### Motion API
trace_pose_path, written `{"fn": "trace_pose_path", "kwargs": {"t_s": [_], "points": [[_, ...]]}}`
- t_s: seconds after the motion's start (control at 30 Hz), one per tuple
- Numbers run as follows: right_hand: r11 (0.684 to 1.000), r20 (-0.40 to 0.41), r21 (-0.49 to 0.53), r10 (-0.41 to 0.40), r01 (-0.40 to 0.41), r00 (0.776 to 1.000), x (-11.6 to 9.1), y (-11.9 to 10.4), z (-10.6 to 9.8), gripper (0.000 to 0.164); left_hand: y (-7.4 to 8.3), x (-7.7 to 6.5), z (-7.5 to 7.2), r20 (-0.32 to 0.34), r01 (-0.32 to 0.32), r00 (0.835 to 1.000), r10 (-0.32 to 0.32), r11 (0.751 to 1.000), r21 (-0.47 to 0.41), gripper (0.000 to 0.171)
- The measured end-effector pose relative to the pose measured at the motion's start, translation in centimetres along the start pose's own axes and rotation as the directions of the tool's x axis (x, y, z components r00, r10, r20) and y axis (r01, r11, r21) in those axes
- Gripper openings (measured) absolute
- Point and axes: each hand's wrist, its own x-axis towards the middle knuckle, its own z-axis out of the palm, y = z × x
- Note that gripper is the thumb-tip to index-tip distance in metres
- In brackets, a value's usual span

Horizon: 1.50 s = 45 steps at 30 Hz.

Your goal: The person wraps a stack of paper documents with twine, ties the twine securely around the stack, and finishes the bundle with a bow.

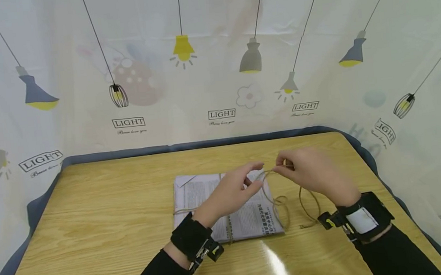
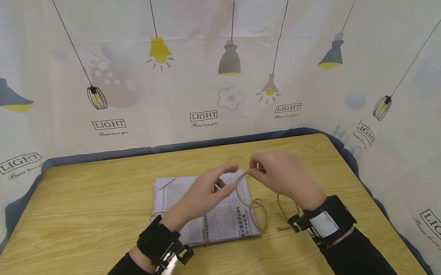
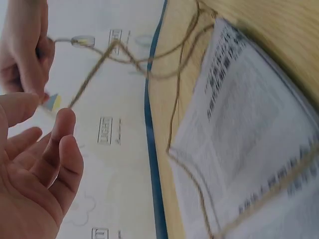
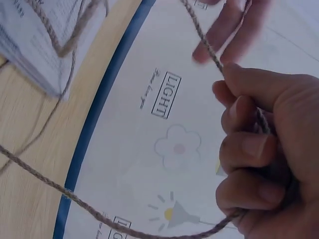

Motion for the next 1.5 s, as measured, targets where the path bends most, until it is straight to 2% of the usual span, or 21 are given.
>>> {"fn": "trace_pose_path", "kwargs": {"t_s": [0.13,0.27,0.4,0.53,0.7,0.83,0.9,1.0,1.1,1.2,1.27,1.3,1.37,1.4,1.43,1.5], "points": [[0.996,-0.034,0.069,-0.060,0.062,0.998,0.4,-0.6,0.6,0.011,0.6,0.7,0.9,-0.001,0.007,1.000,-0.007,0.999,-0.040,0.038],[0.986,-0.042,0.139,-0.087,0.092,0.995,0.2,0.0,0.9,0.010,0.3,0.7,0.9,-0.069,0.027,0.997,-0.030,0.999,-0.040,0.024],[0.968,-0.016,0.245,-0.046,0.049,0.999,-0.5,2.1,0.8,0.015,-0.6,0.3,0.1,-0.170,0.049,0.984,-0.057,0.997,-0.051,0.019],[0.931,0.007,0.365,0.016,-0.018,1.000,-1.4,5.1,0.0,0.018,-1.7,-0.2,-0.9,-0.251,0.081,0.963,-0.098,0.994,-0.078,0.019],[0.911,0.000,0.400,0.110,-0.100,0.994,-2.7,8.0,-1.7,0.022,-3.3,-1.1,-2.1,-0.331,0.115,0.936,-0.123,0.992,-0.042,0.018],[0.902,0.032,0.394,0.178,-0.176,0.984,-3.6,9.6,-2.5,0.026,-3.9,-1.8,-2.8,-0.391,0.140,0.911,-0.131,0.990,-0.006,0.020],[0.908,0.045,0.362,0.208,-0.210,0.977,-4.0,10.3,-2.6,0.027,-4.1,-2.1,-3.1,-0.410,0.151,0.901,-0.140,0.988,-0.006,0.021],[0.920,0.047,0.313,0.234,-0.237,0.971,-4.6,11.3,-2.5,0.029,-4.5,-2.4,-3.4,-0.420,0.172,0.892,-0.164,0.985,-0.020,0.020],[0.915,0.041,0.302,0.268,-0.268,0.962,-5.1,12.0,-2.3,0.032,-4.8,-2.7,-3.6,-0.424,0.189,0.887,-0.185,0.981,-0.032,0.017],[0.888,0.032,0.348,0.309,-0.301,0.950,-5.6,12.4,-2.1,0.035,-5.1,-3.0,-3.8,-0.429,0.208,0.879,-0.207,0.977,-0.045,0.016],[0.856,0.016,0.409,0.340,-0.317,0.940,-5.8,12.6,-1.9,0.036,-5.2,-3.2,-3.9,-0.431,0.218,0.875,-0.220,0.974,-0.053,0.015],[0.828,0.003,0.458,0.363,-0.324,0.932,-5.9,12.6,-1.9,0.036,-5.2,-3.2,-3.9,-0.432,0.221,0.874,-0.222,0.974,-0.055,0.015],[0.747,-0.027,0.585,0.406,-0.315,0.914,-5.9,12.6,-1.8,0.036,-5.2,-3.3,-3.9,-0.431,0.223,0.873,-0.227,0.973,-0.061,0.015],[0.687,-0.046,0.668,0.422,-0.287,0.905,-5.9,12.6,-1.9,0.034,-5.3,-3.4,-3.9,-0.429,0.225,0.874,-0.230,0.972,-0.063,0.015],[0.605,-0.066,0.760,0.436,-0.238,0.898,-5.8,12.5,-1.9,0.030,-5.3,-3.4,-3.8,-0.427,0.226,0.874,-0.231,0.972,-0.063,0.014],[0.391,-0.108,0.916,0.450,-0.086,0.887,-5.6,12.3,-1.9,0.022,-5.4,-3.5,-3.7,-0.420,0.222,0.879,-0.228,0.973,-0.063,0.014]]}}
